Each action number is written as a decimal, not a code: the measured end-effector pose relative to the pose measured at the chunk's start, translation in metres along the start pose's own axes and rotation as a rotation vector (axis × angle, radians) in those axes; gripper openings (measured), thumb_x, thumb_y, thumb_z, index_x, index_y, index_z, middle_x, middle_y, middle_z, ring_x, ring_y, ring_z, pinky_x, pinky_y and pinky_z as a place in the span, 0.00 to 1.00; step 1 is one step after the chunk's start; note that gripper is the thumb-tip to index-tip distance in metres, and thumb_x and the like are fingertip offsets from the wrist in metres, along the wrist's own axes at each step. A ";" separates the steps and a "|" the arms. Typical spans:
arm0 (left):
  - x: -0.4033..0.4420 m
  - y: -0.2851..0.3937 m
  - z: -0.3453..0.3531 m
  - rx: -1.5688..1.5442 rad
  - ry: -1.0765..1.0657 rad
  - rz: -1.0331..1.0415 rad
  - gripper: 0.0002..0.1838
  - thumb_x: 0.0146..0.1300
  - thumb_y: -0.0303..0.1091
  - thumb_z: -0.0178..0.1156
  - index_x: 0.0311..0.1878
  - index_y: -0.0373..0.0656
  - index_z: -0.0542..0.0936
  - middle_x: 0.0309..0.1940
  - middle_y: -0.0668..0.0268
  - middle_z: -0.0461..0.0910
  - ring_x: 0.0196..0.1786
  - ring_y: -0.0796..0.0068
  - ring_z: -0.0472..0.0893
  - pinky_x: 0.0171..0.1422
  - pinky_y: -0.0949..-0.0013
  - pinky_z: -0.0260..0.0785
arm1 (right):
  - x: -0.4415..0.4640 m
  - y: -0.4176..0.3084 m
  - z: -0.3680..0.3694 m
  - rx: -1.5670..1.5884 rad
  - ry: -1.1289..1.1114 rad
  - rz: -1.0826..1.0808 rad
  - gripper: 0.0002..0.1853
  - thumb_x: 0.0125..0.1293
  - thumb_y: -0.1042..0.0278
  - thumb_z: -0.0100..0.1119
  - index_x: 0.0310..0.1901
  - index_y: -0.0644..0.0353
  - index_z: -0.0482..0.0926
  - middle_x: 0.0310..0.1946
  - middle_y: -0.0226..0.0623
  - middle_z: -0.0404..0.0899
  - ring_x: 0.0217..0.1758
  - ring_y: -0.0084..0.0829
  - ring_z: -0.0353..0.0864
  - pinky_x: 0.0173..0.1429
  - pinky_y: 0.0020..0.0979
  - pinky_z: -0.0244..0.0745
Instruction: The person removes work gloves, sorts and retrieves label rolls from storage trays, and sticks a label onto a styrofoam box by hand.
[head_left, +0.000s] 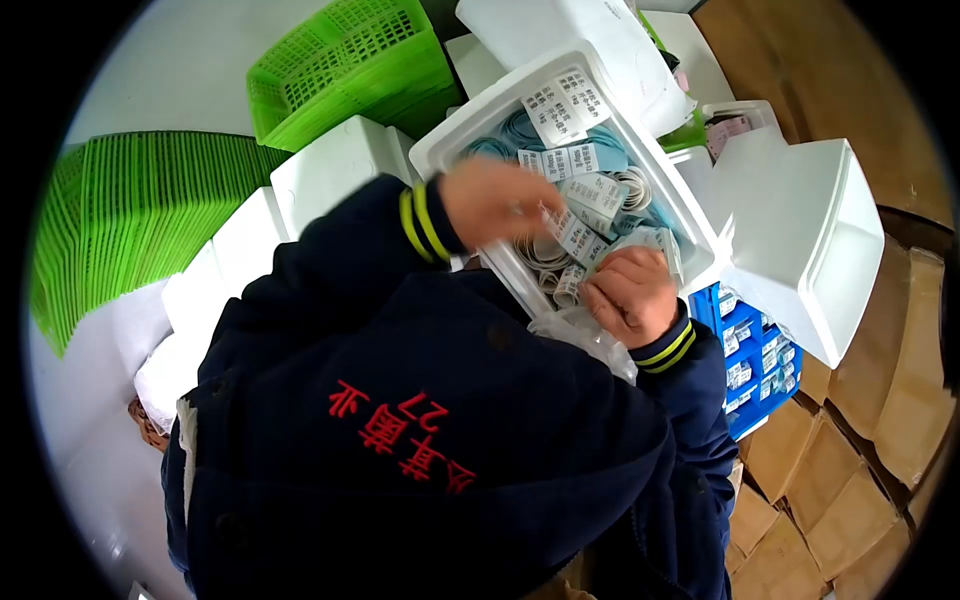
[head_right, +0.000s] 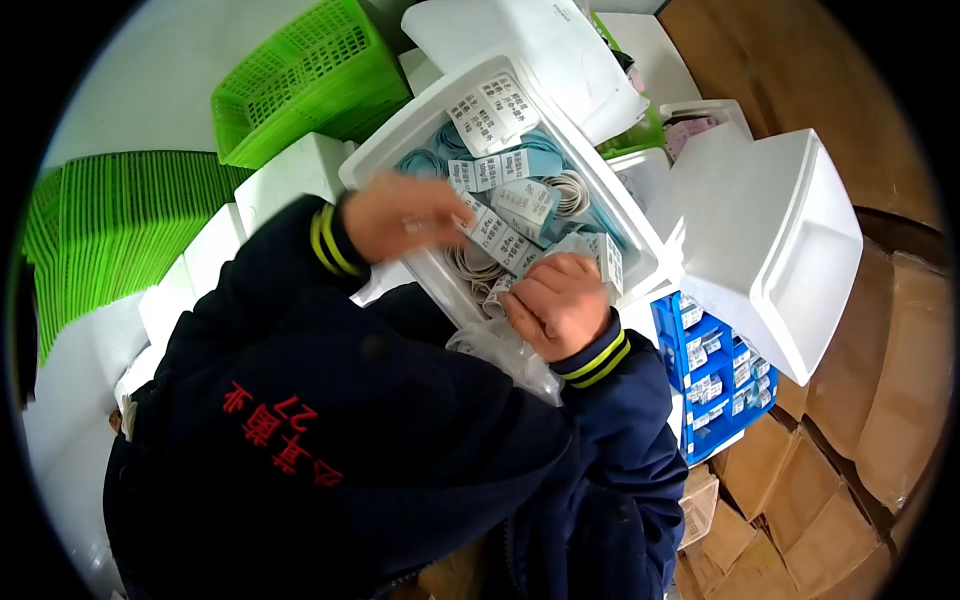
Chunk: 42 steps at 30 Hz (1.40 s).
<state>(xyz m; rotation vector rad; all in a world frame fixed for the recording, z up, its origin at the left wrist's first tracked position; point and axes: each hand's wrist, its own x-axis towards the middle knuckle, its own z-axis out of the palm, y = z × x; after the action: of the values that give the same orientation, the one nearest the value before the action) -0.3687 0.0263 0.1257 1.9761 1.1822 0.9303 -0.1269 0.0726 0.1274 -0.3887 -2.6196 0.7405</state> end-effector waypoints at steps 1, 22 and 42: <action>0.002 -0.008 -0.012 0.076 0.130 -0.091 0.07 0.53 0.26 0.62 0.37 0.40 0.78 0.30 0.63 0.78 0.29 0.70 0.77 0.33 0.74 0.69 | -0.001 0.000 0.001 0.018 0.011 0.010 0.04 0.46 0.70 0.61 0.25 0.58 0.78 0.23 0.31 0.74 0.32 0.33 0.74 0.40 0.32 0.64; 0.036 -0.026 -0.006 0.636 -0.081 0.247 0.08 0.52 0.31 0.57 0.37 0.49 0.75 0.27 0.69 0.70 0.31 0.66 0.76 0.32 0.68 0.68 | 0.035 -0.004 0.006 -0.209 -0.295 0.218 0.21 0.50 0.65 0.56 0.49 0.52 0.71 0.15 0.38 0.73 0.22 0.40 0.73 0.26 0.40 0.68; 0.038 -0.036 -0.021 0.580 -0.538 -0.399 0.09 0.53 0.36 0.55 0.29 0.42 0.79 0.25 0.59 0.78 0.34 0.57 0.77 0.38 0.60 0.69 | 0.022 0.009 0.011 -0.150 -0.141 0.484 0.22 0.55 0.61 0.55 0.52 0.55 0.70 0.14 0.45 0.72 0.21 0.44 0.75 0.25 0.41 0.70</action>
<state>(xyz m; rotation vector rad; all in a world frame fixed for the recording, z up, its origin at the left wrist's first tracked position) -0.3894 0.0778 0.1168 2.0964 1.5329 -0.1741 -0.1498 0.0834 0.1197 -1.0763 -2.7489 0.7370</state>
